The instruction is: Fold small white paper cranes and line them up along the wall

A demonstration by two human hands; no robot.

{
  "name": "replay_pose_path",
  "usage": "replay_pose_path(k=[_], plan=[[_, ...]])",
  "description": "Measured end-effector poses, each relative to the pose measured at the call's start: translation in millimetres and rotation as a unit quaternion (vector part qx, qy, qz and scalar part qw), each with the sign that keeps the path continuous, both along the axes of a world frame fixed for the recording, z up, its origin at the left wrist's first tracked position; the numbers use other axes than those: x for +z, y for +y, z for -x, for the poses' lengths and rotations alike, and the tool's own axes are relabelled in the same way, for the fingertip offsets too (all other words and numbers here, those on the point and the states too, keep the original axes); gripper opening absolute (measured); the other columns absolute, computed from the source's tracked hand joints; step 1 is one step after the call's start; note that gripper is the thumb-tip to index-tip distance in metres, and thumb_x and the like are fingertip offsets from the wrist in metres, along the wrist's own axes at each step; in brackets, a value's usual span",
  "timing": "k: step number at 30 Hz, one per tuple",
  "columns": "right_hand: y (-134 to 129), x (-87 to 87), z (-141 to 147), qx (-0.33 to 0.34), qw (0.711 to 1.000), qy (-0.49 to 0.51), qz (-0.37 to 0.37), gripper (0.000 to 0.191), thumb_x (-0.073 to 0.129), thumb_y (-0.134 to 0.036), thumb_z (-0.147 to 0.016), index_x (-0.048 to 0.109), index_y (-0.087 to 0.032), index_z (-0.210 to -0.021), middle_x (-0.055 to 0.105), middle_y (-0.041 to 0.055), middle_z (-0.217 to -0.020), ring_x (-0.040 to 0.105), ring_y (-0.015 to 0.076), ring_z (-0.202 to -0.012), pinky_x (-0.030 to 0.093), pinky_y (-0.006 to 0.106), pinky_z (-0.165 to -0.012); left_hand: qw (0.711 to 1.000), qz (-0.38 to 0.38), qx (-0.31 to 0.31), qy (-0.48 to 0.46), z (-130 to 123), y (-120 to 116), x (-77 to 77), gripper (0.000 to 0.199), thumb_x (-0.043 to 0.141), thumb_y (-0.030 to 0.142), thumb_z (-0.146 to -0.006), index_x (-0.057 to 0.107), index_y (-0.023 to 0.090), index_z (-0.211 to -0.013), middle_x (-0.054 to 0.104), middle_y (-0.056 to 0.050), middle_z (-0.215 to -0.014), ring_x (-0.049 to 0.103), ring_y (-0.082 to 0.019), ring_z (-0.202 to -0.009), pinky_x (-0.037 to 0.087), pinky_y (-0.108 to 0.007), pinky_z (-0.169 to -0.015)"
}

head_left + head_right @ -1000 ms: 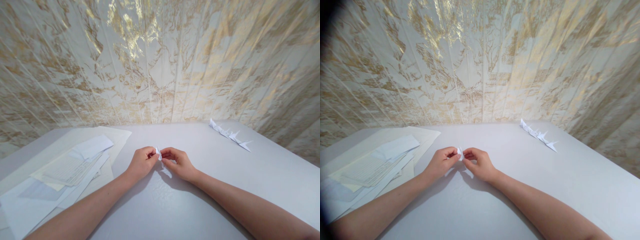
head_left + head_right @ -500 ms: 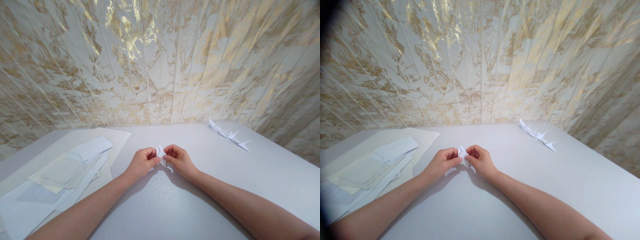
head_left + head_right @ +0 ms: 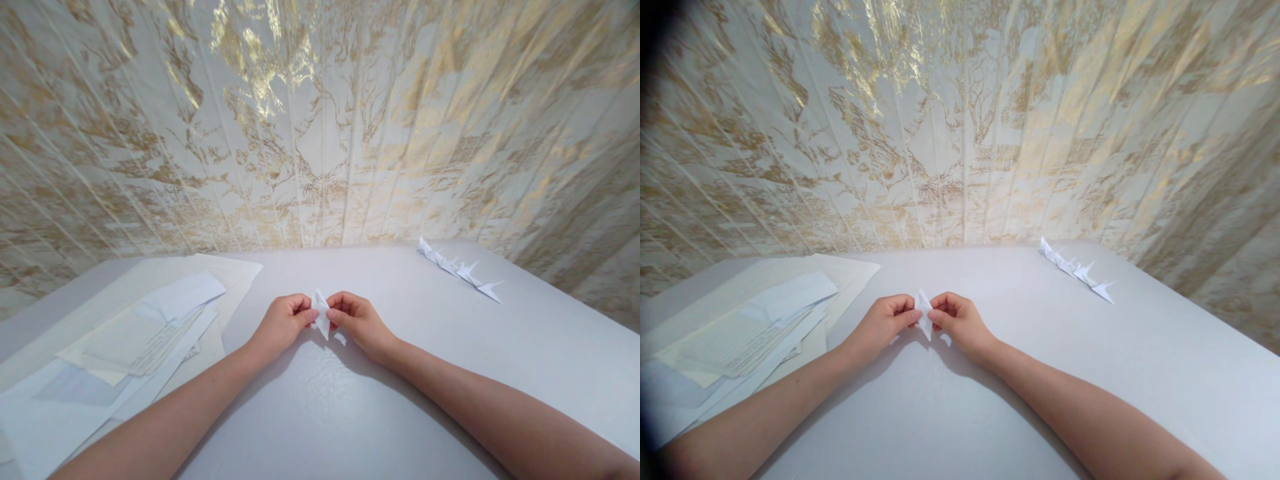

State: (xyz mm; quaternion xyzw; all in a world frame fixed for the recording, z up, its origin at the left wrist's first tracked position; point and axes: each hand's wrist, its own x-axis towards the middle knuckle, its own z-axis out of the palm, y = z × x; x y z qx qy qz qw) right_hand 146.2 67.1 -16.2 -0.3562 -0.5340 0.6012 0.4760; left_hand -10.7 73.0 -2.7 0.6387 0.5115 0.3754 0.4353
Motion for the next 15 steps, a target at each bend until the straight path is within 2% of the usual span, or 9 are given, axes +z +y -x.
replay_pose_path(k=[7,15], plan=[[2.4,-3.6,-2.7,0.032,0.997,0.057,0.05,0.03,0.073,-0.039,-0.061,0.061,-0.014,-0.072,0.059,-0.0008,-0.058,0.052,0.0098,-0.054,0.041,0.025,-0.058,0.996,0.051,0.001,-0.067,-1.2,-2.1,5.4,0.02,0.057,0.032,-0.059,0.049,0.016,-0.05,0.048,0.004,-0.049,0.04,-0.009,-0.049,0.029,-0.023,-0.052],[-2.0,3.4,-1.5,0.027,0.999,0.016,0.017,0.031,0.072,-0.041,-0.061,0.061,-0.014,-0.072,0.058,-0.0013,-0.056,0.051,0.0098,-0.054,0.039,0.025,-0.056,1.0,0.005,0.002,-0.006,2.8,-1.7,0.4,0.026,0.056,0.032,-0.064,0.041,0.017,-0.049,0.037,0.007,-0.045,0.03,-0.007,-0.044,0.022,-0.022,-0.045]])
